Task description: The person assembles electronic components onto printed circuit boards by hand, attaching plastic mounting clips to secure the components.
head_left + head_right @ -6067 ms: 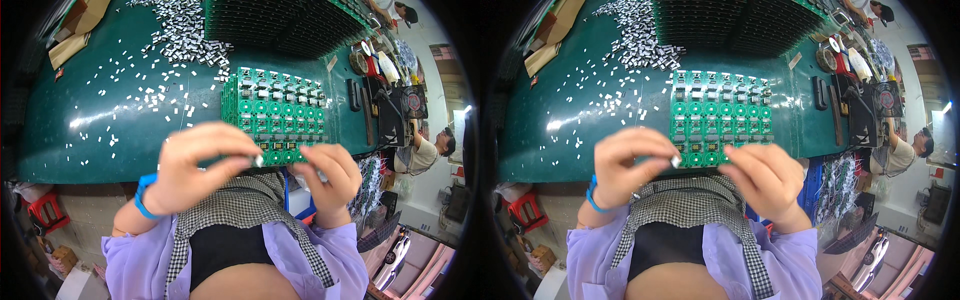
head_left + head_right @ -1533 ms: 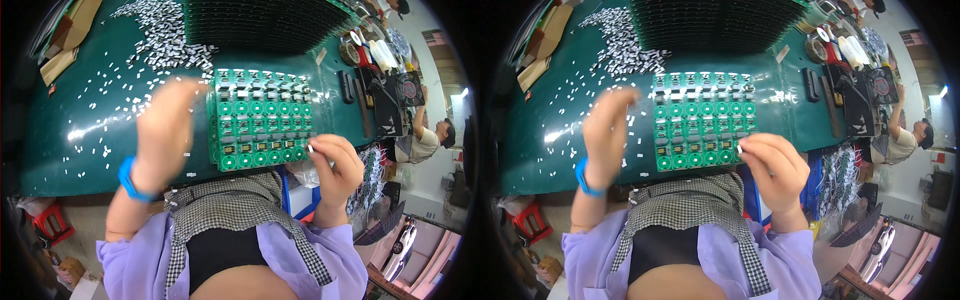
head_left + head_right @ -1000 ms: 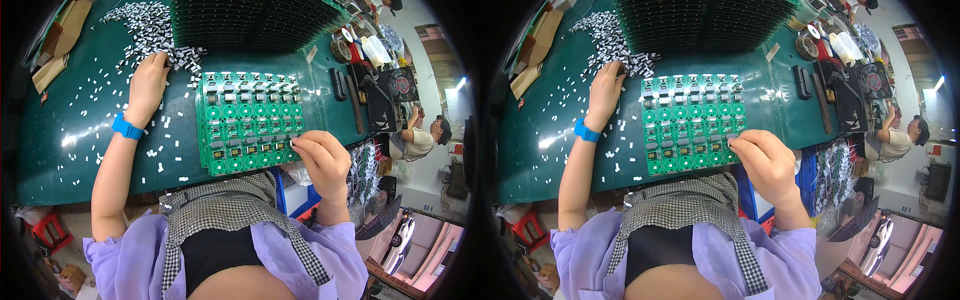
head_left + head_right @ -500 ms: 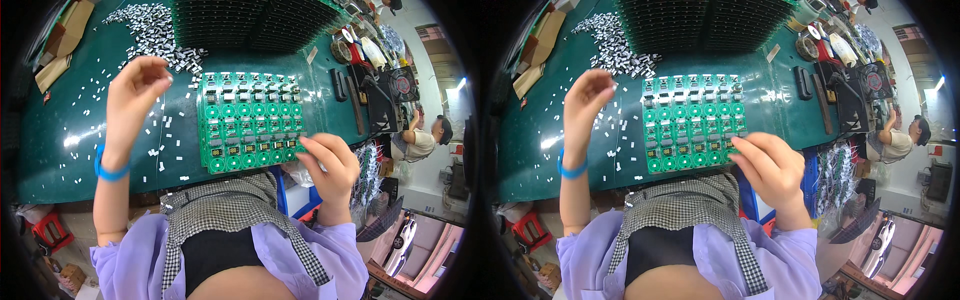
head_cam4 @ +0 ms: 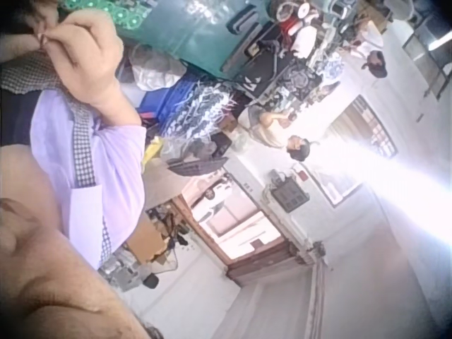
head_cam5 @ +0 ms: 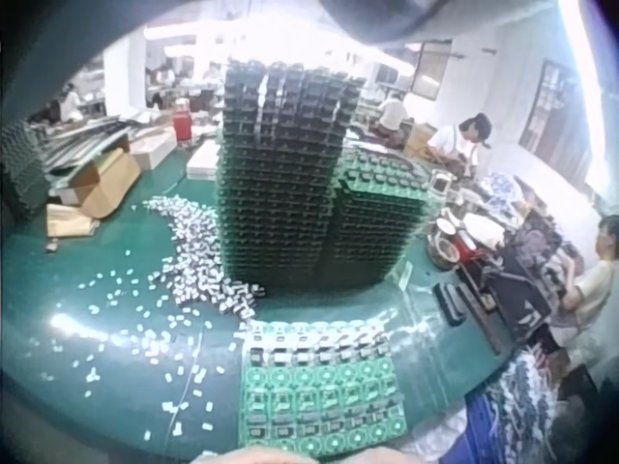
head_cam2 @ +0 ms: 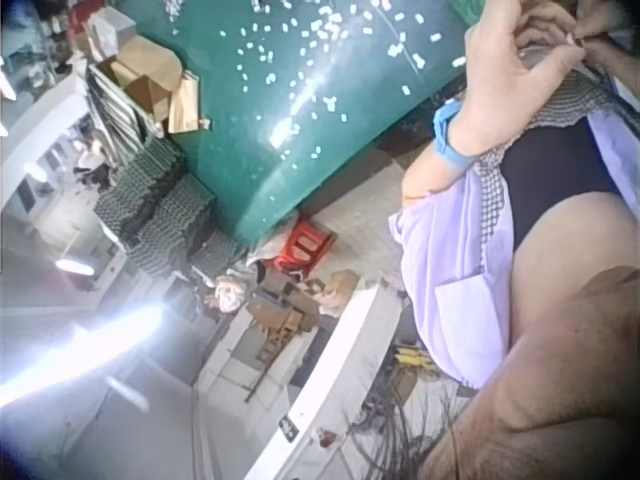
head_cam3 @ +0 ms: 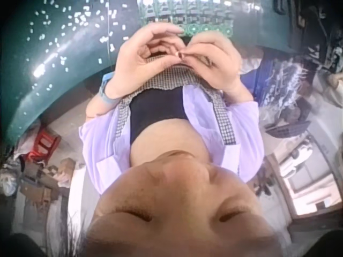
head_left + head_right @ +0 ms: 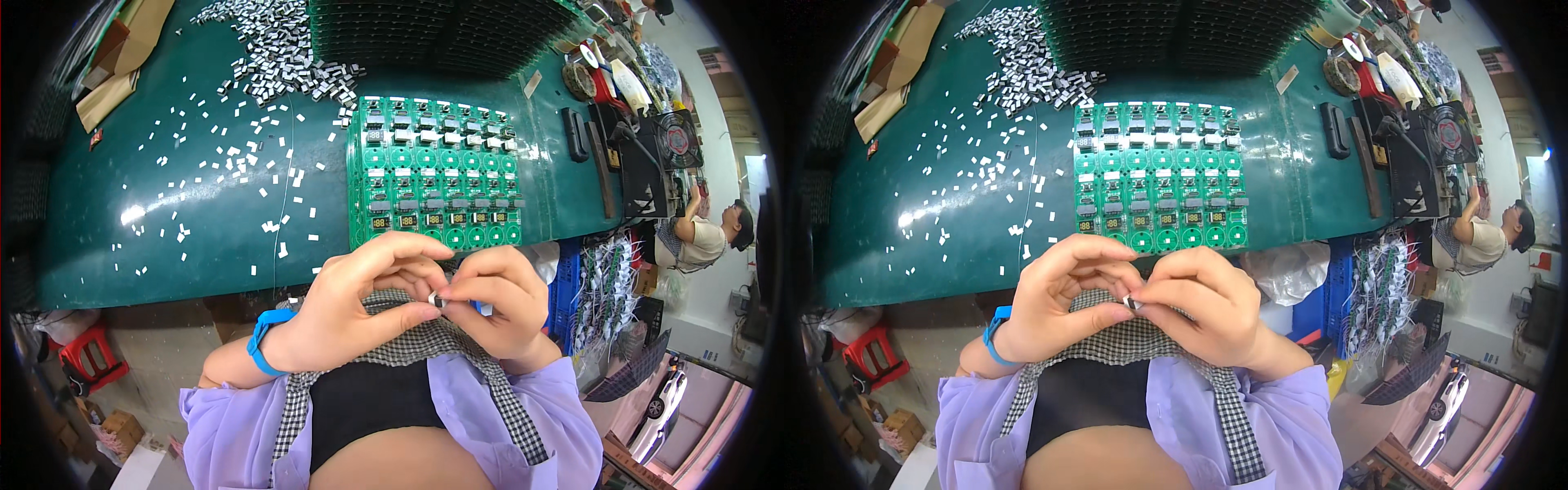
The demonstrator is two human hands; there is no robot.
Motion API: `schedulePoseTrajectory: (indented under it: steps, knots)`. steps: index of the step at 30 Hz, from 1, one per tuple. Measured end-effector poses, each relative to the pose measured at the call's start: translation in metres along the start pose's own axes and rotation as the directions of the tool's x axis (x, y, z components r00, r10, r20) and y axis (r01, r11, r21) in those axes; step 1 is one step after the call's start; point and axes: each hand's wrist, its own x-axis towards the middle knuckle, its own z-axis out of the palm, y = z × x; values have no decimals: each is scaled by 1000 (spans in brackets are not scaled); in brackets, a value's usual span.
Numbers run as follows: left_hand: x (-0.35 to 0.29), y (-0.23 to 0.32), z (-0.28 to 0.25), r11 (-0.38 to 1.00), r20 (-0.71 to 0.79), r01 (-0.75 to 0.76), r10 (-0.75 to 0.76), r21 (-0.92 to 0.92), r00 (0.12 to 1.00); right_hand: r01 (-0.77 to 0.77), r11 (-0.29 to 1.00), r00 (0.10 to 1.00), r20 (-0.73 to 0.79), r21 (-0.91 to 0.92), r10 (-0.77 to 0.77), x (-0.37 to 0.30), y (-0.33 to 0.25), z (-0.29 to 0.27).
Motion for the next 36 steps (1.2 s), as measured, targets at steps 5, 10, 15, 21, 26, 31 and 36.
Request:
schedulePoseTrajectory:
  steps: [5,10,15,21,26,31,36]
  knots:
    - [-3,-7,2,998,-50,-54,54,-11,997,-66,992,997,-36,107,70,-5,0,2]
    - [-1,-5,4,997,-121,-75,72,-24,990,56,997,987,-148,-58,-64,-10,1,15]
    - [-2,-8,5,997,-152,-80,79,-5,985,125,982,975,-165,-145,-148,-5,2,18]
    - [-1,-12,3,922,-146,-229,285,313,947,78,992,986,-141,-102,-92,-7,-1,13]
    - [-3,-12,1,848,-118,-288,374,445,920,-12,991,992,-124,135,29,-9,2,12]
    - [-1,-10,1,807,-90,-322,416,495,905,-30,976,993,-102,216,53,-9,5,13]
    - [2,-11,-2,662,84,-437,495,608,865,-19,975,997,-70,222,36,-4,6,9]
